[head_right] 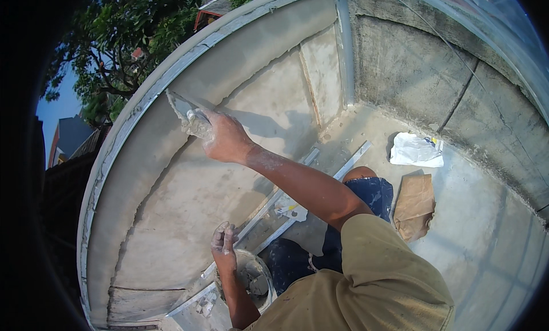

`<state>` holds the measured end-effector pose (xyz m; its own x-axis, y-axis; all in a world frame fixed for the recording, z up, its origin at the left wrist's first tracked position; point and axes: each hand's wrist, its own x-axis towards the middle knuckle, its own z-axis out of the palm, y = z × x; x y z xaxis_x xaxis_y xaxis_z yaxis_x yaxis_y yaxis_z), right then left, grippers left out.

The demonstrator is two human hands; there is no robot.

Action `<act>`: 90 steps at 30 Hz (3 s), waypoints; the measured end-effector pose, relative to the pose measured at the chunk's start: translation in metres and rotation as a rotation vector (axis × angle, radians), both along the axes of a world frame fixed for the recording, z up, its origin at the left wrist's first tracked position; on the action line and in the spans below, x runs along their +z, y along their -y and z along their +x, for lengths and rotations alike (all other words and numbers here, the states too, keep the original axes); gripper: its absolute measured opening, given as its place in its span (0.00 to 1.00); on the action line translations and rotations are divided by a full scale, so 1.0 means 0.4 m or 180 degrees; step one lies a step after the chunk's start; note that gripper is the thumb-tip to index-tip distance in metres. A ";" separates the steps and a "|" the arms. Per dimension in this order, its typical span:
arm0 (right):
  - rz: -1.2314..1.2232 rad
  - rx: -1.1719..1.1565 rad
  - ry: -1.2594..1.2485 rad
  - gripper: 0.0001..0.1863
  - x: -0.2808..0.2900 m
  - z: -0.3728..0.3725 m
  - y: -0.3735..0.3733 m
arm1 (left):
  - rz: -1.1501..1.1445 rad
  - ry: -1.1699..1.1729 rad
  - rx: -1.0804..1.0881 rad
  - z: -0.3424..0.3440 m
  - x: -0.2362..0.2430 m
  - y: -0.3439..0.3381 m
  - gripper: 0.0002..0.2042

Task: The person scoops mortar from a bucket onto a handheld board and applies and smooths it along the top of a concrete ledge using a trowel.

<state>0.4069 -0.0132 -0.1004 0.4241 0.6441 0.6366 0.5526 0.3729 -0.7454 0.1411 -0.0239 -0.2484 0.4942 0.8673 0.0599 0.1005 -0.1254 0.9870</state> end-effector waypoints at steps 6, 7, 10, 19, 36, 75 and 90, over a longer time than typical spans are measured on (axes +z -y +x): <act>0.0196 -0.1702 -0.0951 0.11 -0.030 0.669 0.150 | -0.0371 -0.0293 0.1101 -0.134 -0.095 0.025 0.15; 0.0234 -0.1850 -0.0902 0.12 -0.051 0.787 0.145 | -0.0498 -0.0354 0.1365 -0.148 -0.110 0.025 0.15; 0.0328 -0.1714 -0.0837 0.14 -0.027 0.969 0.097 | -0.0664 -0.0272 0.1818 -0.217 -0.146 0.055 0.15; 0.0037 -0.1559 -0.0387 0.23 -0.065 0.792 -0.012 | -0.0952 -0.0036 0.1936 -0.232 -0.197 0.169 0.15; -0.0194 0.0894 0.0783 0.33 -0.097 -0.748 -0.141 | -0.1211 0.1558 0.0602 -0.229 -0.053 0.194 0.19; -0.4486 0.3224 0.1062 0.18 -0.790 -0.702 0.095 | -0.3104 0.3172 0.5083 -0.444 0.419 0.617 0.24; -0.5589 0.0195 -0.3293 0.16 -0.936 -1.023 -0.004 | -0.3460 0.2697 0.4974 -1.001 0.490 0.866 0.25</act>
